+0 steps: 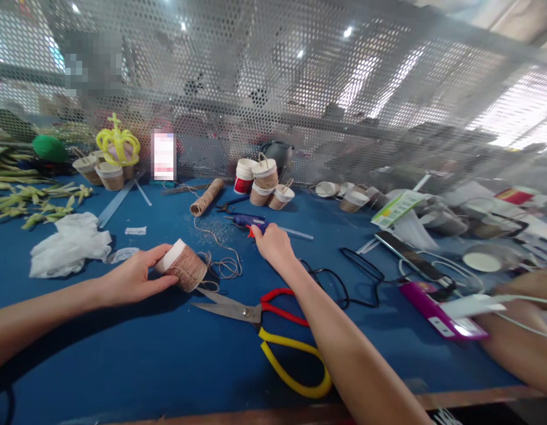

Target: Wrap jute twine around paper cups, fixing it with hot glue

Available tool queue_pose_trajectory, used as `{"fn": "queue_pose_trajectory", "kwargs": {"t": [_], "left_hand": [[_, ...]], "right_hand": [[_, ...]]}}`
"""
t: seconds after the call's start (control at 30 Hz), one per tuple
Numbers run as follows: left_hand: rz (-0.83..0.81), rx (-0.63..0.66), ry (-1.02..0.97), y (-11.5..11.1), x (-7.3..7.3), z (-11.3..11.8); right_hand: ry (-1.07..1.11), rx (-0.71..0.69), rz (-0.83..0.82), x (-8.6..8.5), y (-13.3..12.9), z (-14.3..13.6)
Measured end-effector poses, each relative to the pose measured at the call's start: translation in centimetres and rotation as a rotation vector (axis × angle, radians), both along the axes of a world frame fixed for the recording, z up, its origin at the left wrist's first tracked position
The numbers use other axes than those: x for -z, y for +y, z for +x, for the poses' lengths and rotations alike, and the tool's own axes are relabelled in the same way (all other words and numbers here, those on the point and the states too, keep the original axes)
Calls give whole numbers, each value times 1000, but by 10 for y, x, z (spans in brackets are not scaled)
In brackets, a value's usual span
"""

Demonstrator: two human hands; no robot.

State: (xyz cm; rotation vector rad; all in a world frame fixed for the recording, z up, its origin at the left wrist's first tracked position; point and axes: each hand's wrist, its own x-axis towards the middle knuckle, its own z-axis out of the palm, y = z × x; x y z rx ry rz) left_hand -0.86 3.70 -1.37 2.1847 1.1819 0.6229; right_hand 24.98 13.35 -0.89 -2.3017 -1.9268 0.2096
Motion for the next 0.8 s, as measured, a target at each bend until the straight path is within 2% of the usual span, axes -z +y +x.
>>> {"fn": "queue_pose_trajectory", "kwargs": {"t": [0.2, 0.33, 0.4, 0.43, 0.47, 0.53, 0.57, 0.67, 0.8], "left_hand": [[-5, -1, -8, 0, 1, -1], [1, 9, -19, 0, 0, -1], [6, 15, -32, 0, 0, -1], [6, 17, -41, 0, 1, -1], [4, 17, -48, 0, 1, -1], [-3, 10, -48, 0, 1, 0], [-8, 6, -44, 0, 1, 0], [-14, 8, -39, 0, 0, 0], [-24, 27, -58, -1, -4, -1]], "right_hand": [[-88, -49, 43, 2, -3, -1], [-91, -138, 145, -16, -19, -11], [-37, -285, 173, -28, -37, -21], [17, -394, 172, -34, -47, -28], [136, -558, 186, -38, -58, -36], [246, -766, 221, -41, -79, -50], [241, -815, 243, -40, -88, -57], [215, -862, 273, -32, -102, -68], [388, -836, 255, -27, -102, -67]]}}
